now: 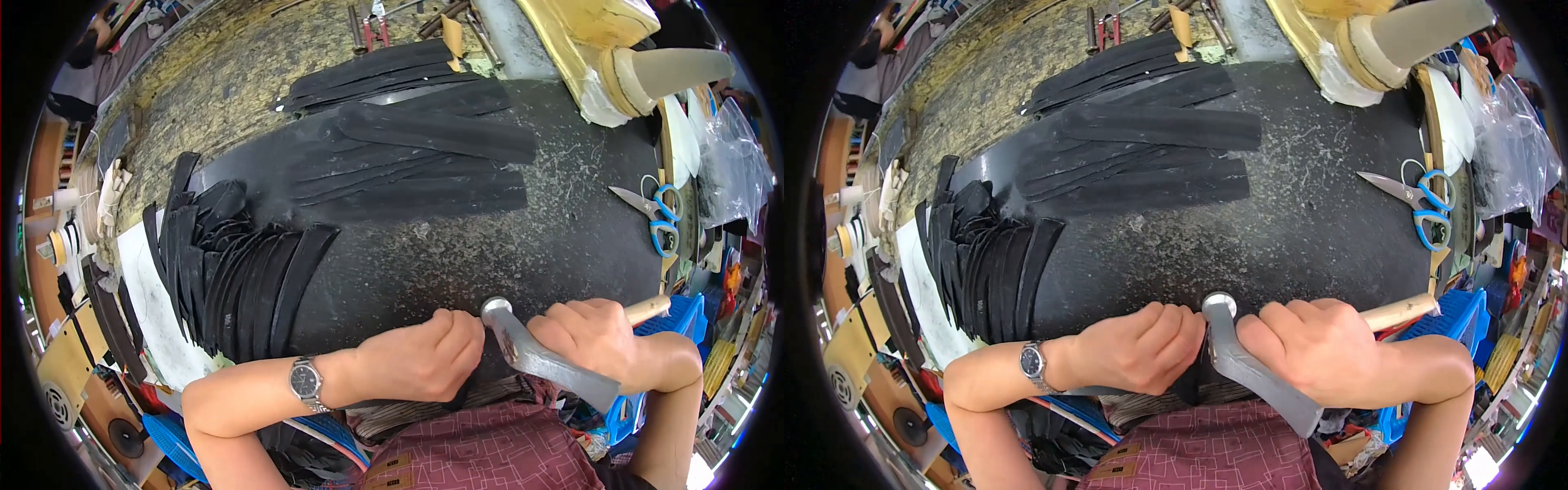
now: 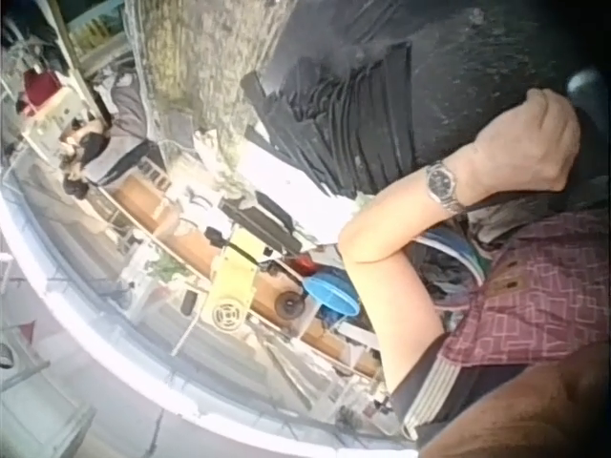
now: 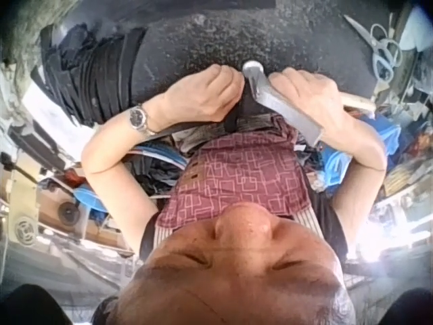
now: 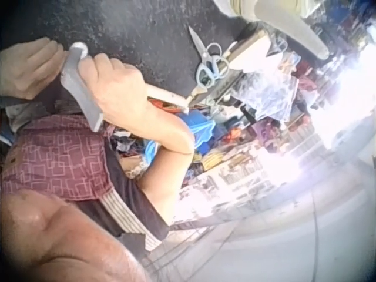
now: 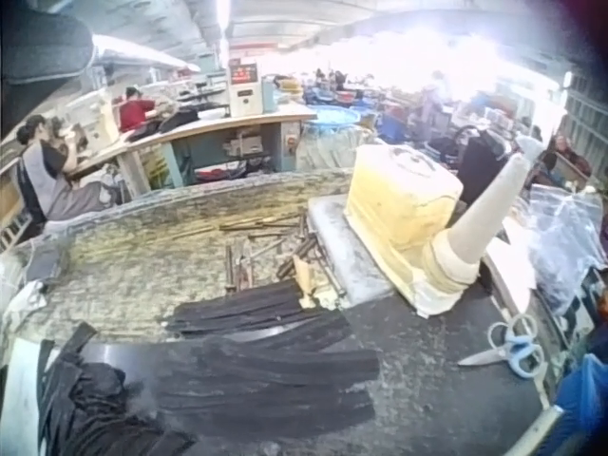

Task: Hammering and flattening leather strips on a workbench in a shoe manufacturing facility.

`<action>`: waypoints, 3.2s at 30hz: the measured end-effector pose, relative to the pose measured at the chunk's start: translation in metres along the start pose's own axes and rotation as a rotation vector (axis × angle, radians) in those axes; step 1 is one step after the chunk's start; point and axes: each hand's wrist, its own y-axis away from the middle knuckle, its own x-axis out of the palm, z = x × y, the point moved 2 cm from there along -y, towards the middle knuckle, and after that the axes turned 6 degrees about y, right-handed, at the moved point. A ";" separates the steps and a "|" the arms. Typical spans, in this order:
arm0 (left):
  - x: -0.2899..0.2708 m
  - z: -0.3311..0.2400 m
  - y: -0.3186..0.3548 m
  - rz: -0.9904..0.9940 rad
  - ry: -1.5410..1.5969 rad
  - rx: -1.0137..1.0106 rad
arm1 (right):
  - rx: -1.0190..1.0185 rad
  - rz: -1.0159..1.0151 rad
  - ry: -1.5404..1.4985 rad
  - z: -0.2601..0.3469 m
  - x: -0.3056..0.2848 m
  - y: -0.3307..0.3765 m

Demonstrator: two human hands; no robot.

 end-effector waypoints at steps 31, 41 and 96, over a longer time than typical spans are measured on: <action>0.000 -0.027 0.016 -0.208 0.201 -0.500 | -0.174 -0.071 0.120 0.003 -0.017 -0.032; 0.000 -0.046 0.011 -0.096 0.086 -0.671 | -0.245 0.092 0.144 0.004 -0.009 -0.034; 0.011 -0.019 -0.023 -0.028 0.294 -0.317 | -0.015 -0.113 0.079 -0.021 -0.004 0.031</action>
